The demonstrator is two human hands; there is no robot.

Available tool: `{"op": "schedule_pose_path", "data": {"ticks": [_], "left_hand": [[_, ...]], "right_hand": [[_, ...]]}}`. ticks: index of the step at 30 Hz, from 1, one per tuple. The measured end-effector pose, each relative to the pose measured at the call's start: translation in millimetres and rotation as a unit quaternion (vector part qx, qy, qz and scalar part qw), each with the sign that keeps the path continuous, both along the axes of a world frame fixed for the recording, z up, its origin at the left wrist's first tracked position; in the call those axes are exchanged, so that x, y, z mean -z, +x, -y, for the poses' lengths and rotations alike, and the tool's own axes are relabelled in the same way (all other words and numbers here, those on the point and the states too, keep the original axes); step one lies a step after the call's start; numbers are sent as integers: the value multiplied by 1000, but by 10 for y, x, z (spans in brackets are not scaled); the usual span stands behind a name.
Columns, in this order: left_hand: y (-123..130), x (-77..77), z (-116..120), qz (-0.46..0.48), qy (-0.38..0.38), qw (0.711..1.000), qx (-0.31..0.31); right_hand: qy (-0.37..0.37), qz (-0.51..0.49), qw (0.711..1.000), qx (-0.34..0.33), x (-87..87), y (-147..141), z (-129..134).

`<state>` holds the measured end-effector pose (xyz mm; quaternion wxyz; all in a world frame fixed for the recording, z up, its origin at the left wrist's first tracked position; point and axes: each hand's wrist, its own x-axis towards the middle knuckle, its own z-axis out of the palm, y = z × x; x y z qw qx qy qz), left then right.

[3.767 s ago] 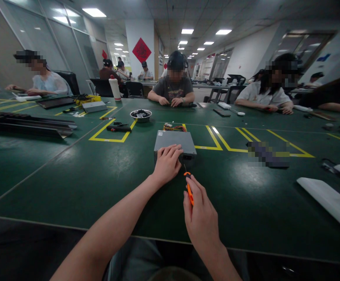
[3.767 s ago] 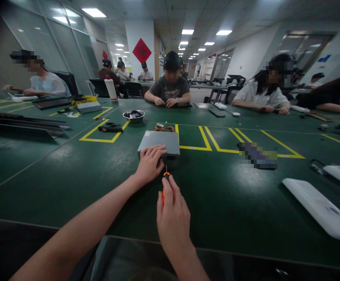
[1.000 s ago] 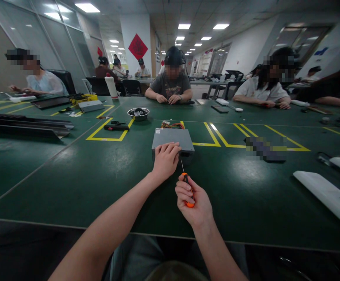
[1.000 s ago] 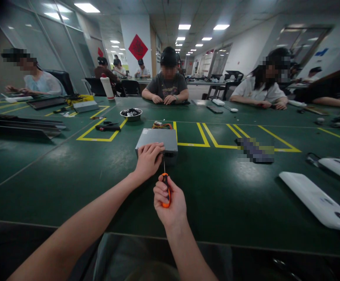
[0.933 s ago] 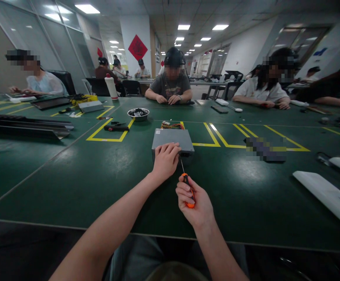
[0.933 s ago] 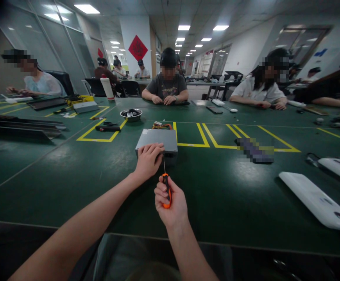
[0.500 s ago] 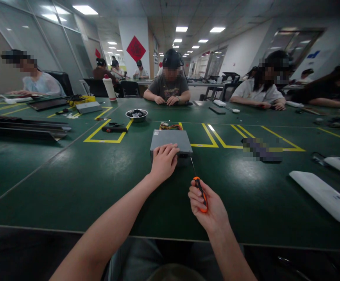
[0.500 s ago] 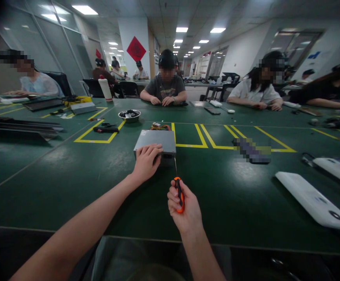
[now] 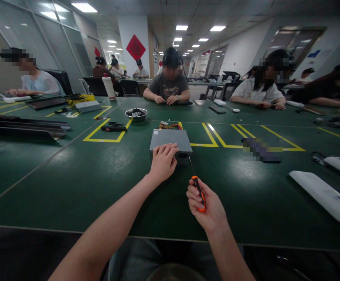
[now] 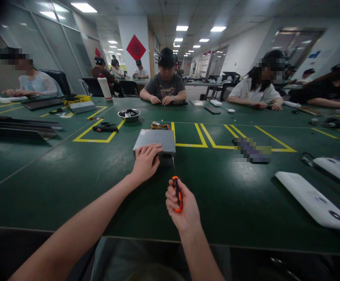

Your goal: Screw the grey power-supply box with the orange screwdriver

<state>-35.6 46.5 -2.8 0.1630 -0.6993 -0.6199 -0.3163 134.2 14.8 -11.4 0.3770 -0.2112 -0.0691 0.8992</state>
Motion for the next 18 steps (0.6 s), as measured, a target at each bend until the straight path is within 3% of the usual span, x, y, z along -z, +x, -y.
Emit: {"op": "schedule_pose_path", "data": {"ticks": [18], "left_hand": [[-8, -23, 19, 7, -18, 1000, 2]], "right_hand": [[-21, 60, 998, 12, -38, 3, -6]]}}
